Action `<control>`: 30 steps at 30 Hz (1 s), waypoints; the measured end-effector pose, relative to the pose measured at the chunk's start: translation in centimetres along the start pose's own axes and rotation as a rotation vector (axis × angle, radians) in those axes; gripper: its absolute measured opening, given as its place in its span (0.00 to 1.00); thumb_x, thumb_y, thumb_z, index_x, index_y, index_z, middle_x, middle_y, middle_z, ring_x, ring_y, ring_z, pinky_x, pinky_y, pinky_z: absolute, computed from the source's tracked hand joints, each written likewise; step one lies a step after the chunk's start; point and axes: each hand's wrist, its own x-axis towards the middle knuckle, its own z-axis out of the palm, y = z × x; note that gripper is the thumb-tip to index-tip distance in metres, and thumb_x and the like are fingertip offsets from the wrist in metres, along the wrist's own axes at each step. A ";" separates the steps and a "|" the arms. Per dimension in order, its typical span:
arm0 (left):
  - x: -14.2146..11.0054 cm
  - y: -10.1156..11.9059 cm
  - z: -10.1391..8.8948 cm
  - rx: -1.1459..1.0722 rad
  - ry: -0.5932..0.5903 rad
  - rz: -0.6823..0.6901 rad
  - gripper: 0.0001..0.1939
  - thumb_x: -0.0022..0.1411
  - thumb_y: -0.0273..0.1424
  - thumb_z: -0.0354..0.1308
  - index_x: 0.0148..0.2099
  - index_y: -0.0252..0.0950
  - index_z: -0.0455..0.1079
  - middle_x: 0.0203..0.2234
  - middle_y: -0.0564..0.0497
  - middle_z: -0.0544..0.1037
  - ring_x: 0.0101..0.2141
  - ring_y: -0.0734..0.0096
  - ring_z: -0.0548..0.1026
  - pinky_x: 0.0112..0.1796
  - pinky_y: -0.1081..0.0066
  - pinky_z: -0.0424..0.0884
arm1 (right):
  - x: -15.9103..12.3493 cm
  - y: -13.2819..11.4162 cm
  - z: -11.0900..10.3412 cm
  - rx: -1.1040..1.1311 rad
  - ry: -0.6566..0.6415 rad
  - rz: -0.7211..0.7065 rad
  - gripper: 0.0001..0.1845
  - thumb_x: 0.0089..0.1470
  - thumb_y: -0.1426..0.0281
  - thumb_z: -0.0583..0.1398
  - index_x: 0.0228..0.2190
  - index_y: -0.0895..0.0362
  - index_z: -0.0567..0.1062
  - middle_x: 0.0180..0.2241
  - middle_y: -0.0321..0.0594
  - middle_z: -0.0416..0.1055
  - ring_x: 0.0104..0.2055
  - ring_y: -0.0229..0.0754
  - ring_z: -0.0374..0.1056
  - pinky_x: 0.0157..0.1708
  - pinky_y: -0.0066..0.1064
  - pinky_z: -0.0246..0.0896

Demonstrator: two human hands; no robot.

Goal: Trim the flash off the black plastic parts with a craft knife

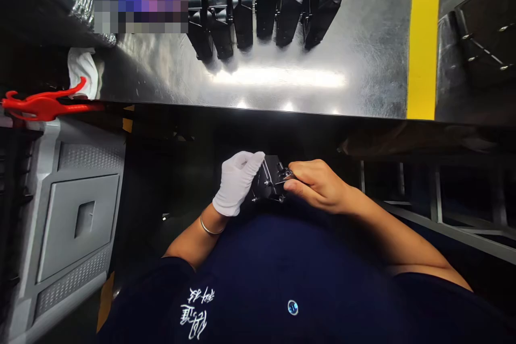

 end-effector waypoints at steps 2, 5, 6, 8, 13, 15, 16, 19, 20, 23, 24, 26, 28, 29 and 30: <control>0.1 0.1 0.1 -0.024 -0.008 -0.016 0.24 0.51 0.51 0.66 0.22 0.35 0.67 0.17 0.57 0.68 0.21 0.79 0.64 0.24 0.74 0.63 | 0.0 0.0 -0.4 0.154 -0.042 0.027 0.25 0.72 0.60 0.46 0.24 0.56 0.63 0.21 0.33 0.59 0.21 0.34 0.56 0.23 0.26 0.52; 0.6 0.2 0.2 -0.061 -0.031 -0.058 0.22 0.54 0.50 0.64 0.26 0.35 0.69 0.20 0.56 0.70 0.23 0.77 0.66 0.26 0.74 0.65 | 0.0 0.1 -0.5 0.040 0.137 0.070 0.20 0.72 0.66 0.47 0.28 0.57 0.67 0.23 0.36 0.64 0.24 0.36 0.60 0.25 0.27 0.56; 0.8 0.2 0.1 -0.077 -0.047 -0.080 0.21 0.55 0.50 0.63 0.28 0.35 0.70 0.22 0.56 0.71 0.24 0.77 0.67 0.27 0.74 0.66 | 0.0 0.2 -0.4 -0.052 0.209 0.069 0.17 0.71 0.68 0.49 0.30 0.57 0.69 0.24 0.37 0.65 0.24 0.36 0.60 0.25 0.28 0.56; 1.1 0.2 0.0 -0.097 -0.084 -0.129 0.20 0.56 0.49 0.63 0.32 0.35 0.71 0.24 0.55 0.73 0.26 0.75 0.69 0.29 0.73 0.67 | 0.0 0.4 0.0 -0.228 0.313 0.047 0.13 0.68 0.71 0.52 0.30 0.57 0.70 0.23 0.37 0.65 0.23 0.37 0.60 0.25 0.29 0.54; 1.3 -0.1 -0.6 -0.051 -0.144 -0.164 0.22 0.58 0.51 0.60 0.31 0.35 0.68 0.25 0.56 0.70 0.26 0.77 0.66 0.29 0.73 0.66 | -0.1 0.8 0.6 -0.424 0.349 0.020 0.13 0.67 0.72 0.55 0.29 0.57 0.72 0.21 0.36 0.66 0.22 0.37 0.61 0.25 0.30 0.54; 1.3 -0.3 -0.6 -0.039 -0.148 -0.150 0.22 0.58 0.51 0.60 0.30 0.35 0.67 0.25 0.56 0.69 0.26 0.77 0.65 0.30 0.73 0.65 | -0.1 0.8 0.6 -0.471 0.328 0.031 0.15 0.67 0.71 0.54 0.28 0.57 0.73 0.21 0.37 0.66 0.22 0.38 0.61 0.25 0.30 0.55; 1.3 -0.3 -0.6 -0.035 -0.147 -0.148 0.22 0.58 0.51 0.60 0.31 0.35 0.67 0.25 0.56 0.69 0.26 0.77 0.65 0.30 0.73 0.65 | -0.1 0.8 0.6 -0.494 0.318 0.037 0.15 0.67 0.70 0.54 0.28 0.57 0.73 0.21 0.37 0.67 0.22 0.38 0.61 0.25 0.30 0.55; 1.3 -0.4 -0.6 -0.022 -0.138 -0.140 0.22 0.59 0.51 0.59 0.30 0.35 0.67 0.25 0.55 0.69 0.27 0.76 0.65 0.30 0.73 0.65 | -0.1 0.8 0.7 -0.569 0.306 0.040 0.17 0.68 0.70 0.54 0.27 0.57 0.73 0.21 0.37 0.66 0.23 0.38 0.61 0.25 0.30 0.54; 1.3 -0.4 -0.6 -0.019 -0.140 -0.134 0.22 0.59 0.51 0.59 0.30 0.35 0.67 0.25 0.56 0.69 0.26 0.76 0.65 0.30 0.73 0.64 | -0.1 0.8 0.8 -0.591 0.307 0.037 0.17 0.68 0.70 0.54 0.27 0.57 0.73 0.21 0.37 0.66 0.23 0.38 0.60 0.25 0.31 0.53; 1.2 -0.5 -0.7 -0.017 -0.138 -0.123 0.22 0.60 0.51 0.58 0.29 0.35 0.67 0.24 0.56 0.69 0.26 0.77 0.65 0.29 0.73 0.64 | -0.2 0.8 1.2 -0.578 0.309 0.041 0.17 0.68 0.70 0.54 0.27 0.58 0.73 0.20 0.37 0.65 0.23 0.38 0.60 0.25 0.30 0.52; 1.2 -0.5 -0.7 -0.018 -0.133 -0.125 0.22 0.60 0.51 0.58 0.29 0.35 0.67 0.24 0.56 0.69 0.26 0.77 0.65 0.29 0.73 0.64 | -0.3 0.8 1.4 -0.548 0.307 0.050 0.17 0.68 0.70 0.54 0.27 0.58 0.73 0.20 0.37 0.66 0.23 0.37 0.60 0.25 0.30 0.53; 1.2 -0.6 -0.8 -0.016 -0.110 -0.130 0.23 0.59 0.51 0.59 0.30 0.35 0.68 0.24 0.56 0.69 0.26 0.76 0.66 0.29 0.73 0.65 | -0.4 0.9 1.6 -0.473 0.293 0.068 0.16 0.68 0.70 0.54 0.28 0.58 0.74 0.21 0.37 0.68 0.23 0.37 0.62 0.25 0.29 0.54; 1.1 -0.6 -0.8 -0.010 -0.085 -0.132 0.23 0.58 0.52 0.60 0.30 0.35 0.68 0.24 0.55 0.70 0.26 0.76 0.66 0.30 0.73 0.66 | -0.4 0.9 1.6 -0.367 0.269 0.084 0.16 0.68 0.70 0.54 0.28 0.58 0.74 0.23 0.37 0.70 0.24 0.36 0.64 0.26 0.28 0.56; 1.1 -0.5 -0.8 -0.011 -0.078 -0.133 0.23 0.58 0.51 0.60 0.30 0.35 0.68 0.24 0.55 0.70 0.26 0.76 0.66 0.29 0.73 0.66 | -0.4 0.9 1.5 -0.287 0.244 0.087 0.16 0.68 0.70 0.54 0.28 0.58 0.74 0.23 0.37 0.71 0.24 0.36 0.65 0.26 0.27 0.57; 1.0 -0.4 -0.7 -0.015 -0.077 -0.134 0.22 0.58 0.51 0.60 0.30 0.35 0.68 0.24 0.56 0.70 0.26 0.76 0.66 0.29 0.73 0.65 | -0.3 0.9 1.4 -0.190 0.213 0.086 0.16 0.68 0.70 0.54 0.28 0.58 0.74 0.24 0.37 0.71 0.24 0.35 0.65 0.26 0.27 0.58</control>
